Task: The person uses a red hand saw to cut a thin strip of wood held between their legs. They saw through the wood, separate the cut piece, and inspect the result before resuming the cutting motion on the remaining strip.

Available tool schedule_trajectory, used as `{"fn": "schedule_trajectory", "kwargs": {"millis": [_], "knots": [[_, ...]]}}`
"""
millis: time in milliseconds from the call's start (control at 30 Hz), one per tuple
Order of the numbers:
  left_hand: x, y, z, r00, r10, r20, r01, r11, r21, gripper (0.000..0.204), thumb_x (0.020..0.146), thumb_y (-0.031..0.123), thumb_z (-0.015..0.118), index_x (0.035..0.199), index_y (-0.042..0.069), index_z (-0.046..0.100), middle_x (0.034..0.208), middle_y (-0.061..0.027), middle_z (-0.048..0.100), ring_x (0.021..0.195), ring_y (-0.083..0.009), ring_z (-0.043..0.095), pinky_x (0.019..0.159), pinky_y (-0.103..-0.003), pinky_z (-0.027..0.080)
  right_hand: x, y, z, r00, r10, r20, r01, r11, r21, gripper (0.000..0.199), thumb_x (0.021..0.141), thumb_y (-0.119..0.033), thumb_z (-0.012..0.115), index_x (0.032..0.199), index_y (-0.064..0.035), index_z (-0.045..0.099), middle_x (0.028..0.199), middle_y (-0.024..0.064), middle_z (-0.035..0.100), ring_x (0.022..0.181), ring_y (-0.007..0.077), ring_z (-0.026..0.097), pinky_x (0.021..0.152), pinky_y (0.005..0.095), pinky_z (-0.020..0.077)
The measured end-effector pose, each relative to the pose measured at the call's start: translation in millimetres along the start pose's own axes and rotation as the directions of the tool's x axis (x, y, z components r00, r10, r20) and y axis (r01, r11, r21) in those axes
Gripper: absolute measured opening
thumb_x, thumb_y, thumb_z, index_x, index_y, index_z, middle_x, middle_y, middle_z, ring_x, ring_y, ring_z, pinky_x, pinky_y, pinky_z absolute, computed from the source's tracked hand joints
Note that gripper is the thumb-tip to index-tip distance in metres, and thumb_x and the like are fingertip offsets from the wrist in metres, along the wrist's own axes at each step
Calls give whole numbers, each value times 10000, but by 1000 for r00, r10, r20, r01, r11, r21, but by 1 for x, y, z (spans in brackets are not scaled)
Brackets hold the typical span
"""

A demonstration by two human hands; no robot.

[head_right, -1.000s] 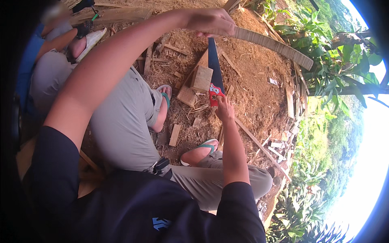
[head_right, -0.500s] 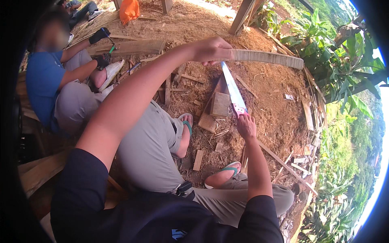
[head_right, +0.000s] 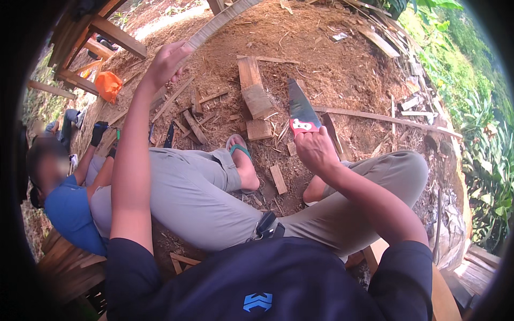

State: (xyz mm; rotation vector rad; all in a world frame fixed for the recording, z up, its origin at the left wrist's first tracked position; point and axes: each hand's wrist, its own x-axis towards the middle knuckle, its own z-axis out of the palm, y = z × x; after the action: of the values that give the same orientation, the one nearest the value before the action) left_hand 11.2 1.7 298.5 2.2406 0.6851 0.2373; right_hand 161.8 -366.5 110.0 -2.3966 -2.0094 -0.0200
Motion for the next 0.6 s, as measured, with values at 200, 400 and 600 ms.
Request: {"fn": "schedule_trajectory", "kwargs": {"millis": [200,400,600], "knots": [[3,-1,-1,999,-37,-24,34,993,-115,656,935,431,605,1377,-49,535,680,30,489,535,-38,478,390,-200,371,-41,-71,-24,998,19,60,-29,987,156,108,896,-120,528,825,-56,578,707,126,655,664,282,661,810,444,423],[8,-7,-2,999,-28,-17,26,995,-94,657,925,497,596,1328,-22,591,687,16,531,527,-36,497,385,-177,405,-39,-72,-24,992,105,65,-116,968,224,124,918,-133,546,836,-44,576,683,133,657,622,288,649,787,443,413],[10,-7,2,999,-48,0,48,997,-68,552,963,442,587,1283,-7,615,691,14,525,515,-35,491,387,-175,404,-43,-76,-27,997,76,16,-77,948,309,143,939,-139,536,829,-53,570,658,125,651,609,283,645,788,432,410]]}}
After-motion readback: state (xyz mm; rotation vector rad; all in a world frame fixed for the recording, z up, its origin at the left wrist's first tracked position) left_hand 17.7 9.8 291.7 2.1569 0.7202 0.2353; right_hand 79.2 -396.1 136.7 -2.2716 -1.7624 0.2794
